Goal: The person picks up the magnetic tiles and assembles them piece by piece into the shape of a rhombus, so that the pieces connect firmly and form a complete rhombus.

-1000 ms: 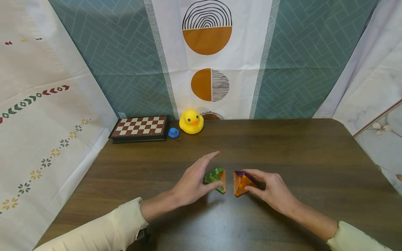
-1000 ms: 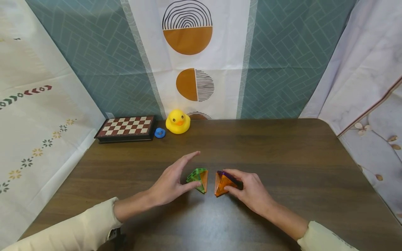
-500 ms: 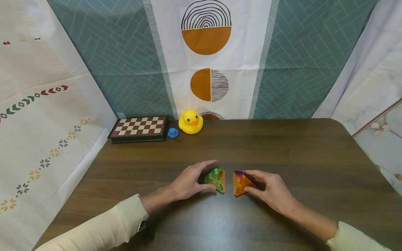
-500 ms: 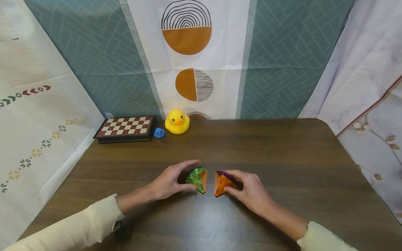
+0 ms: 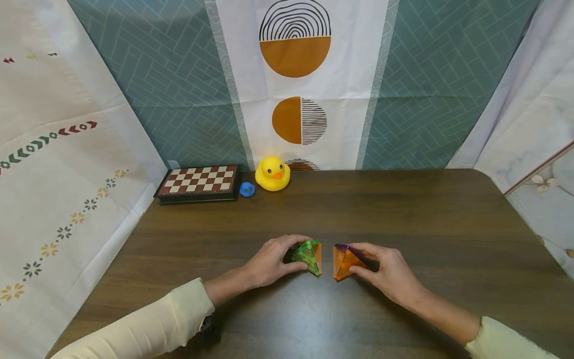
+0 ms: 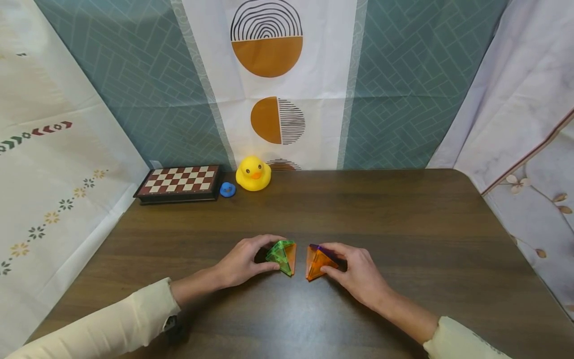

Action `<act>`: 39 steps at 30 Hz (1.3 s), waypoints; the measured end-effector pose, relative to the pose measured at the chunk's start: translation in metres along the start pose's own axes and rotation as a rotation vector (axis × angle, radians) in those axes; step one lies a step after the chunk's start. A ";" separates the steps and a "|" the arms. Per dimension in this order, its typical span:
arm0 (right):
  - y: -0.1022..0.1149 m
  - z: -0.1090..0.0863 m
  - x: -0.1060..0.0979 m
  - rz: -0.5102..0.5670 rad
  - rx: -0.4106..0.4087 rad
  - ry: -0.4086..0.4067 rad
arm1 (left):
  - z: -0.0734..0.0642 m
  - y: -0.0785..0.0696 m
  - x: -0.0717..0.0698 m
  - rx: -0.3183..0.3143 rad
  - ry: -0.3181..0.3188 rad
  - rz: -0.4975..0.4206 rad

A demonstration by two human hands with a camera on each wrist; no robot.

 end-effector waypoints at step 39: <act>0.006 0.005 0.009 0.016 -0.021 0.012 | 0.001 -0.012 0.005 0.052 -0.009 -0.022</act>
Point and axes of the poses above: each hand's wrist, its own z-axis towards the middle knuckle, its own x-axis out of the palm, y = z × x, the point moved 7 cm from there along z, towards the middle knuckle, and after that the axes turned 5 degrees about y, right-handed, at the moved point
